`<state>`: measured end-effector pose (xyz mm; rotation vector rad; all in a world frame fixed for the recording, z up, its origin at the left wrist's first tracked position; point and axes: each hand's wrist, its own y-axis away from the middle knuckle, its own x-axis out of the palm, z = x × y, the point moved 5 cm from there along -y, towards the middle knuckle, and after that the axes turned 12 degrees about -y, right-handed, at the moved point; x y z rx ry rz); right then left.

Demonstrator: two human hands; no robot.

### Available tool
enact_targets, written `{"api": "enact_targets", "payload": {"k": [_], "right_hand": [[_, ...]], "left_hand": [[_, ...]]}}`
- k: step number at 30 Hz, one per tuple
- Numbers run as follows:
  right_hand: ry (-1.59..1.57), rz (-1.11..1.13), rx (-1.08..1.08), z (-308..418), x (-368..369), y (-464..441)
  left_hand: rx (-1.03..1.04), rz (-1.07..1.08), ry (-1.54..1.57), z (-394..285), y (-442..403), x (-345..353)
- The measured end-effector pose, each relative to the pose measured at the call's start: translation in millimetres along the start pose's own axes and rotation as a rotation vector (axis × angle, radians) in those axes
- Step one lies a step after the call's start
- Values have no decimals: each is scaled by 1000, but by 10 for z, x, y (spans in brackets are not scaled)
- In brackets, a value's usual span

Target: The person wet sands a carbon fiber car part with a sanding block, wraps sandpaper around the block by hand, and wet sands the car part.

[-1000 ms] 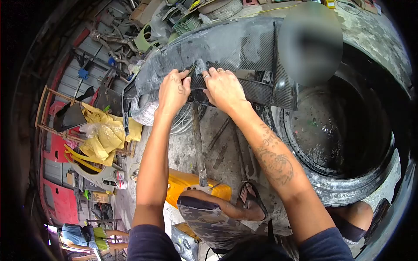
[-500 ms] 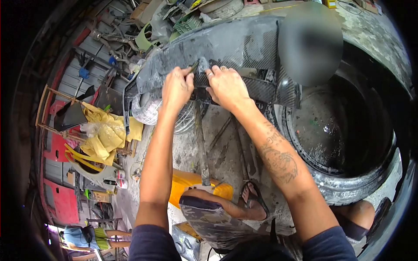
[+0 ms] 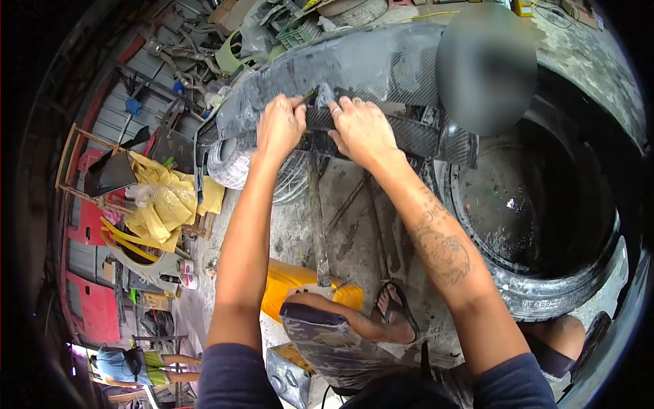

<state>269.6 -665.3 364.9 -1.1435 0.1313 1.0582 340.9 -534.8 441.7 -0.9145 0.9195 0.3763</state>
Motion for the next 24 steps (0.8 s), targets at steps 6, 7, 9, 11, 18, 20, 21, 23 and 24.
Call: {"api": "enact_targets", "payload": {"k": [6,7,9,11,18,20,21,23,24], "right_hand": [[-1,-7,3,-12,19,-4],[-4,2,9,-27,29,12],[-27,-14,0,-8,19,5],[-12,-14,10,-13,33,-6],[-9,-19,-13,14,10,-2],[5,7,10,-23,51,-16],[5,11,14,-40,33,-26],[-31,6,7,3,0,-1],[-30,-5,7,0,4,12]], "left_hand": [[38,-12,-1,-55,52,-47],[36,32,17,7,28,2],[59,-19,-32,3,92,1],[45,-23,-22,-140,146,-84],[-32,49,-5,-116,73,-88],[-2,81,57,-57,30,-38],[-3,86,60,-49,-36,22],[55,-49,-19,-48,-9,46],[66,-86,-18,-84,81,35]]}}
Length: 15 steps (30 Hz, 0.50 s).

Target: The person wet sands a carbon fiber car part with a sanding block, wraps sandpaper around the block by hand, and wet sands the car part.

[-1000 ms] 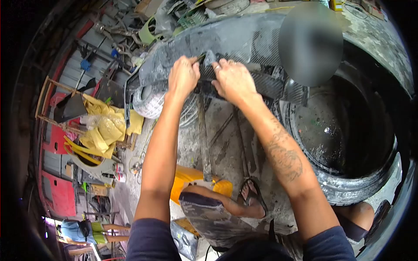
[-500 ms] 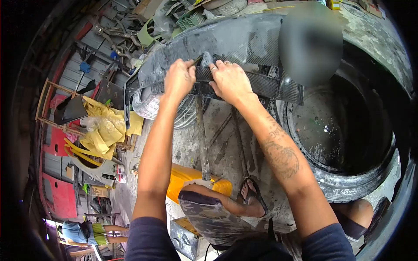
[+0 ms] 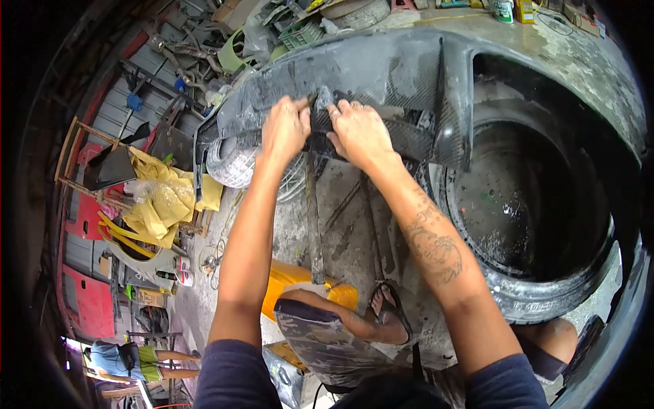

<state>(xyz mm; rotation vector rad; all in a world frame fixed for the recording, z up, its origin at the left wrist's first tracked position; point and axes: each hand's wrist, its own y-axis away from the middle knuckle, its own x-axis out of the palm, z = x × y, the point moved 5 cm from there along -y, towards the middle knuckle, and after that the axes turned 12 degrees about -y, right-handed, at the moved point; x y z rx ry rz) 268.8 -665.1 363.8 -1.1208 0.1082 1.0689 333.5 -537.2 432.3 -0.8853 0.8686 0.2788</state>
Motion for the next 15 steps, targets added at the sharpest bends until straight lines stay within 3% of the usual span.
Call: {"api": "enact_targets", "payload": {"k": [3,9,10,15], "right_hand": [[56,1,-7,-27,54,-34],[61,17,3,0,20,-37],[57,-6,-15,-7,20,-42],[49,-24,-17,-20,13,-44]], "left_hand": [[-103,140,63,-21,16,-122],[-61,49,20,-88,104,-161],[-129,132,54,-15,67,-128],[-52,4,-16,-97,172,-148]]}}
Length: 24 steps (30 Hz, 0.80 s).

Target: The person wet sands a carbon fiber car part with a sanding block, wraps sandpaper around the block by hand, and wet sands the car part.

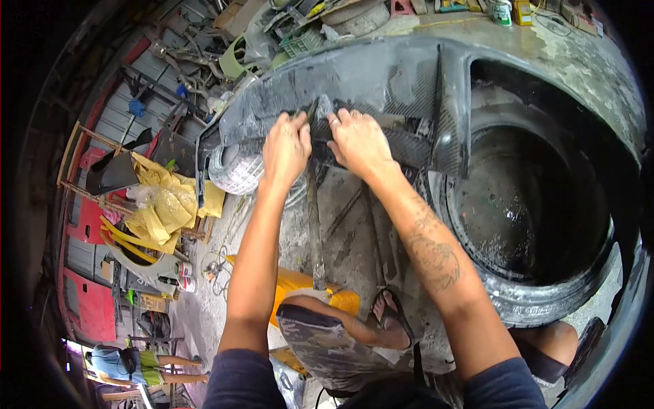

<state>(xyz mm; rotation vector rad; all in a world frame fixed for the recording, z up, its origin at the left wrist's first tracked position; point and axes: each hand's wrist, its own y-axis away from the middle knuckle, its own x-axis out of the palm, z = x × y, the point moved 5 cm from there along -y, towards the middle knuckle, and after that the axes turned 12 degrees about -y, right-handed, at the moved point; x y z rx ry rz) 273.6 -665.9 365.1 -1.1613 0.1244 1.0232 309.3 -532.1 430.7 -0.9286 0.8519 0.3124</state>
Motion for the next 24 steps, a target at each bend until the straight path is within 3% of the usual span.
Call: {"api": "enact_targets", "payload": {"k": [4,5,10,20,24], "right_hand": [[1,-8,-4,10,23,13],[-14,-2,-7,24,52,67],[-24,53,29,12,29,26],[-20,-46,-30,50,-43,41],[0,-2,9,-9,25,25]], "left_hand": [[-3,28,17,76,-157,35],[-90,81,23,55,-126,52],[5,-21,11,90,-109,88],[-38,-79,12,20,-25,81],[-60,23,46,77,-72,70]]}}
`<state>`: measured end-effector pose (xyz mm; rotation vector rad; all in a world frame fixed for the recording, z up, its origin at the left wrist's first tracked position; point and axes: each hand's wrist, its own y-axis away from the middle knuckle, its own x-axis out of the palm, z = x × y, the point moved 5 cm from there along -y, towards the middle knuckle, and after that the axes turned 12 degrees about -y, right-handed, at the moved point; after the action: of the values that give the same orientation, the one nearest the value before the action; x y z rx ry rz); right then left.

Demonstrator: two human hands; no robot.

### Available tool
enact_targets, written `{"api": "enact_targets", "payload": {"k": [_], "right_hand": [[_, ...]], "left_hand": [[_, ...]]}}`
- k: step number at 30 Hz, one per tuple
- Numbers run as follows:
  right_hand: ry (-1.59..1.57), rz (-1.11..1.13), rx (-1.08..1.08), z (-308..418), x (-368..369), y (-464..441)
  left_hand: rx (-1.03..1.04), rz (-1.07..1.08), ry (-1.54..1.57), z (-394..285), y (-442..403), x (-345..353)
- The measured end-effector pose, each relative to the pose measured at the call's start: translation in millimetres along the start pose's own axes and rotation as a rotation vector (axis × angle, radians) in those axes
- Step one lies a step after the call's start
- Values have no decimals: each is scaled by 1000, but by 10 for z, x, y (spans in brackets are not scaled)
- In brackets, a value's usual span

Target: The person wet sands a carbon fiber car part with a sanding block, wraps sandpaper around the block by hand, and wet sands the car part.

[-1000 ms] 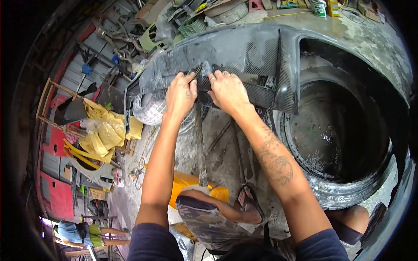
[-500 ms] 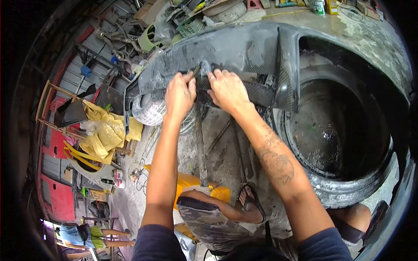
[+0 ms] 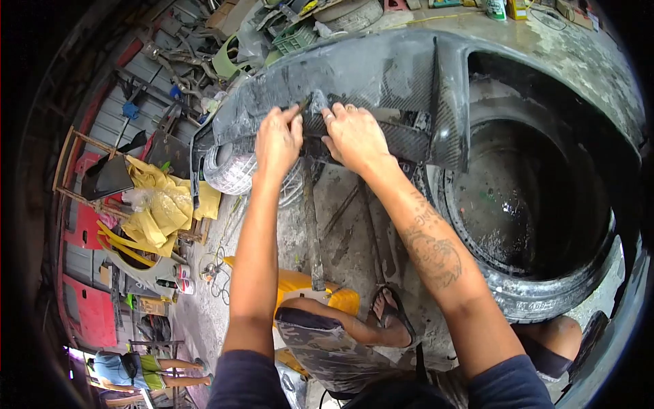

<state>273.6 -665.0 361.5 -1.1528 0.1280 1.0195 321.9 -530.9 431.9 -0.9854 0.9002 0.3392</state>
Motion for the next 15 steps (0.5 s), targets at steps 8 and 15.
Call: {"api": "enact_targets", "payload": {"k": [8,15], "right_hand": [[-11,-51,-40,58,-58,-11],[-8,-95,-57,28,-66,-22]], "left_hand": [[53,-9,-15,75,-37,51],[33,-2,0,81,-69,30]]}}
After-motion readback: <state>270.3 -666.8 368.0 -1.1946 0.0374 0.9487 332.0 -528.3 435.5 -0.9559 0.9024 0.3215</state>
